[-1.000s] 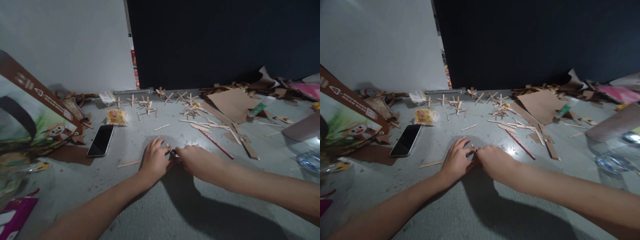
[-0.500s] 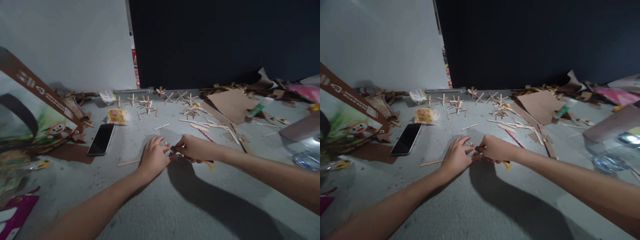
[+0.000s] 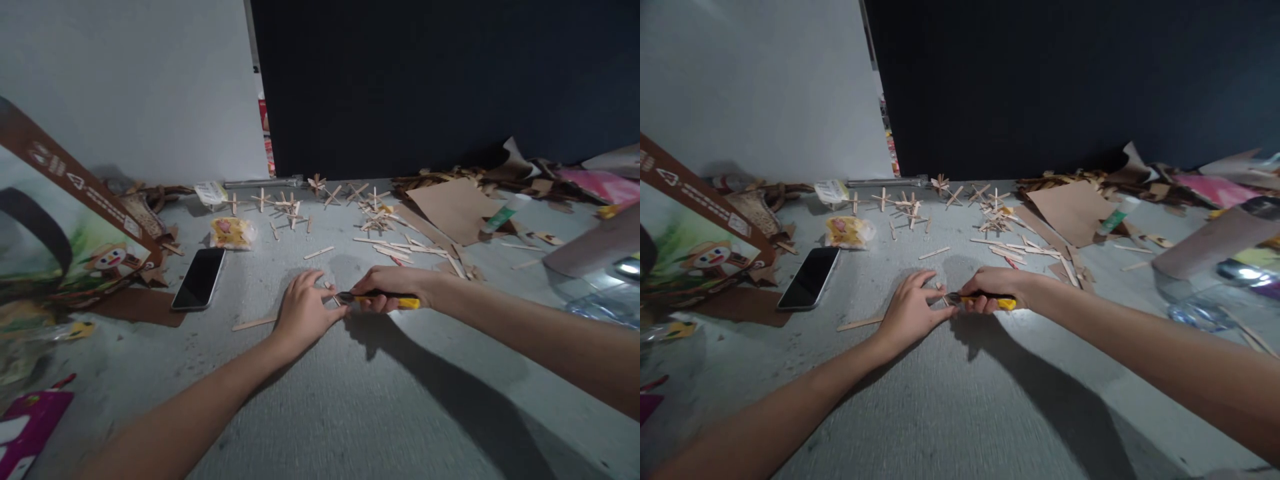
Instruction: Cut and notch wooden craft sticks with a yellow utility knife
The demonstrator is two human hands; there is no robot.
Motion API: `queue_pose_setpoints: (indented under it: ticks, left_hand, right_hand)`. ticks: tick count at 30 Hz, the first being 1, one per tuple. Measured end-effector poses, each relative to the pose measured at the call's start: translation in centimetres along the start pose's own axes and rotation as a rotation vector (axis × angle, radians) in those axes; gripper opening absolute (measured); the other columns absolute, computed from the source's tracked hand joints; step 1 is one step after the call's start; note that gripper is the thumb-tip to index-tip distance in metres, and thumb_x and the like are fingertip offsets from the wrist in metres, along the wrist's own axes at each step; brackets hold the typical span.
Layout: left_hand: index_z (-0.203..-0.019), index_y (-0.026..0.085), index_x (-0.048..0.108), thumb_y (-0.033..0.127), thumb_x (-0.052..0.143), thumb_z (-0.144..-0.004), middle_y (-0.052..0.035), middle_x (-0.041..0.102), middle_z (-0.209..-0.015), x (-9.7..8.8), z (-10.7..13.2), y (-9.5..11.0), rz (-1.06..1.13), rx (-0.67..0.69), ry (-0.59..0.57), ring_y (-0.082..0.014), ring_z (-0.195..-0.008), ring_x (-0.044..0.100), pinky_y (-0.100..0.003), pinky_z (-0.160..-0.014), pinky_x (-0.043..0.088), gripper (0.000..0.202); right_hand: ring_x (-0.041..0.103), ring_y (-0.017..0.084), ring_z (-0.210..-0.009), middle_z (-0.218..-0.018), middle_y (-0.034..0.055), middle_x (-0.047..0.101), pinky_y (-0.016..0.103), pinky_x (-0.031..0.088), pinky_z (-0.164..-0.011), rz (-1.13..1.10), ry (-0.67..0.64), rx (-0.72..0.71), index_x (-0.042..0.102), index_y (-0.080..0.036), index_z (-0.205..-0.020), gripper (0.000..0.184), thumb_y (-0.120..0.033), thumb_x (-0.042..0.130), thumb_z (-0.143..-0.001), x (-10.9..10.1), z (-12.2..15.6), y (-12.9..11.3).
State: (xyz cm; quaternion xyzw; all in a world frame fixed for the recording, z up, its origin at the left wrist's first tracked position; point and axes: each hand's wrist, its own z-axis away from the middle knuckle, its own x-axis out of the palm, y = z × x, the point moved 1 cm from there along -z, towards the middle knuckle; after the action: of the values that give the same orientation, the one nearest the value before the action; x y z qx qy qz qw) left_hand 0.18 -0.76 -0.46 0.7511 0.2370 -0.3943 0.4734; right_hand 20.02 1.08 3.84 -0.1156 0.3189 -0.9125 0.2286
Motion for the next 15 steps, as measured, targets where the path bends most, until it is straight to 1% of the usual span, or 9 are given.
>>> queue_pose_setpoints:
  ticks: [4,6,8,10,12,15]
  left_hand:
    - [-0.097,0.024,0.086,0.034,0.092,-0.077,-0.0129,0.068,-0.142,0.2,0.1,-0.1,0.002,-0.003,0.013,-0.0342,-0.139,0.057,-0.053,-0.116,0.047,0.024]
    - [-0.096,0.023,0.085,0.034,0.091,-0.077,-0.0127,0.069,-0.141,0.3,0.1,-0.3,0.004,0.004,0.024,-0.0339,-0.139,0.057,-0.053,-0.116,0.047,0.023]
    - [-0.097,0.023,0.085,0.035,0.092,-0.077,-0.0124,0.069,-0.141,0.4,0.2,-0.4,0.007,0.007,0.032,-0.0338,-0.138,0.058,-0.053,-0.116,0.047,0.025]
    - [-0.102,0.023,0.085,0.035,0.092,-0.076,-0.0122,0.068,-0.142,0.4,0.2,-0.6,0.016,0.001,0.037,-0.0338,-0.138,0.058,-0.053,-0.117,0.046,0.029]
    - [-0.11,0.023,0.083,0.035,0.092,-0.076,-0.0126,0.067,-0.144,0.4,0.2,-0.7,0.029,-0.012,0.037,-0.0338,-0.139,0.057,-0.052,-0.118,0.045,0.038]
    - [-0.119,0.022,0.08,0.037,0.093,-0.075,-0.0138,0.066,-0.146,0.4,0.1,-0.8,0.039,-0.037,0.031,-0.0343,-0.14,0.056,-0.053,-0.119,0.045,0.049]
  right_hand:
    - [0.03,0.003,-0.042,-0.064,-0.0033,0.05,0.01,0.02,-0.035,-0.061,-0.017,-0.002,0.058,-0.013,-0.075,0.03,-0.018,0.05,-0.104,-0.2,-0.1,0.3]
    - [0.029,0.003,-0.042,-0.064,-0.0042,0.049,0.011,0.019,-0.035,-0.035,-0.034,-0.001,0.058,-0.014,-0.077,0.028,-0.022,0.054,-0.103,0.0,-0.1,0.4]
    - [0.03,0.004,-0.042,-0.064,-0.0044,0.049,0.012,0.02,-0.036,0.025,-0.025,-0.033,0.058,-0.015,-0.077,0.026,-0.027,0.06,-0.1,0.2,-0.1,0.4]
    - [0.035,0.005,-0.043,-0.063,-0.0037,0.051,0.015,0.024,-0.037,0.111,0.029,-0.127,0.06,-0.016,-0.078,0.025,-0.031,0.063,-0.098,0.3,0.0,0.6]
    - [0.041,0.007,-0.043,-0.063,-0.0034,0.054,0.019,0.03,-0.04,0.26,0.113,-0.27,0.065,-0.016,-0.083,0.024,-0.035,0.061,-0.098,0.3,0.2,1.0]
    - [0.051,0.012,-0.046,-0.063,-0.0022,0.059,0.024,0.038,-0.049,0.625,0.256,-0.519,0.072,-0.017,-0.102,0.029,-0.037,0.053,-0.103,-0.1,0.6,1.6]
